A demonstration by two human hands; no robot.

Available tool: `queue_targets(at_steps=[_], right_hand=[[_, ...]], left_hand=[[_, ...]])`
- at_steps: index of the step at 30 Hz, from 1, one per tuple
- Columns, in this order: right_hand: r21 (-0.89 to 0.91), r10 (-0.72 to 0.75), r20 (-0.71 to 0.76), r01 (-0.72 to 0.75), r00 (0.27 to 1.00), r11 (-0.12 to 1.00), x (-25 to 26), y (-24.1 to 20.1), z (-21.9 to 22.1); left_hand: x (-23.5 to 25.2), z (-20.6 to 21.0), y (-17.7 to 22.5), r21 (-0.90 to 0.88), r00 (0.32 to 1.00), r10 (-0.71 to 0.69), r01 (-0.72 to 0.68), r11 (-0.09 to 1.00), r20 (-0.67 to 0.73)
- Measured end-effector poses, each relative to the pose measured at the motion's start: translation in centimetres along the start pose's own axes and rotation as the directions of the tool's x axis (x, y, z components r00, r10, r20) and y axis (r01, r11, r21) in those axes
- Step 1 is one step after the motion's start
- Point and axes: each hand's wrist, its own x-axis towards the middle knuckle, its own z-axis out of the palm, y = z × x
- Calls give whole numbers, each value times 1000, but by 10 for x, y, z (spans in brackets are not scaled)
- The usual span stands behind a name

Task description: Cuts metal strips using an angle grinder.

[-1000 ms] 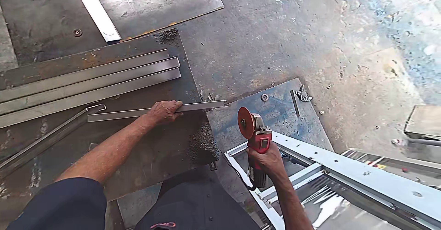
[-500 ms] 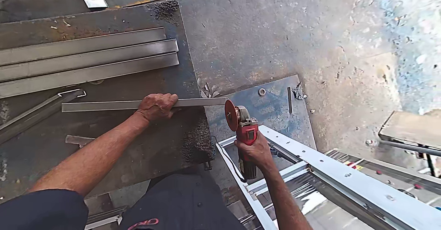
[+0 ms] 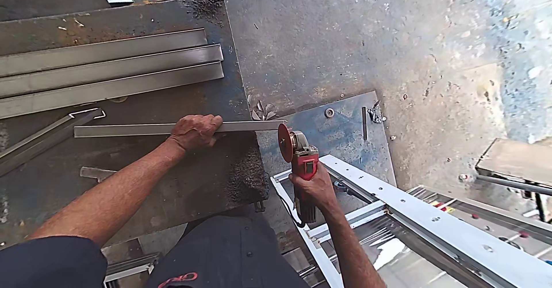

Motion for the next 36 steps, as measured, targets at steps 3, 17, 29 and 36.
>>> queue_targets(at_steps=[3, 17, 29, 36], right_hand=[[-12, -2, -2, 2, 1000, 1000, 0, -2, 1], [-16, -2, -20, 1, 1000, 1000, 0, -1, 5], [-4, -17, -42, 17, 999, 1000, 6, -6, 4], [-22, -14, -57, 13, 998, 1000, 8, -12, 5]], left_hand=[[0, 0, -1, -1, 1000, 11, -11, 1000, -11], [0, 1, -2, 11, 1000, 5, -5, 1000, -5], [0, 4, -2, -7, 999, 8, -9, 1000, -31], [-1, -1, 0, -19, 999, 10, -11, 1000, -33]])
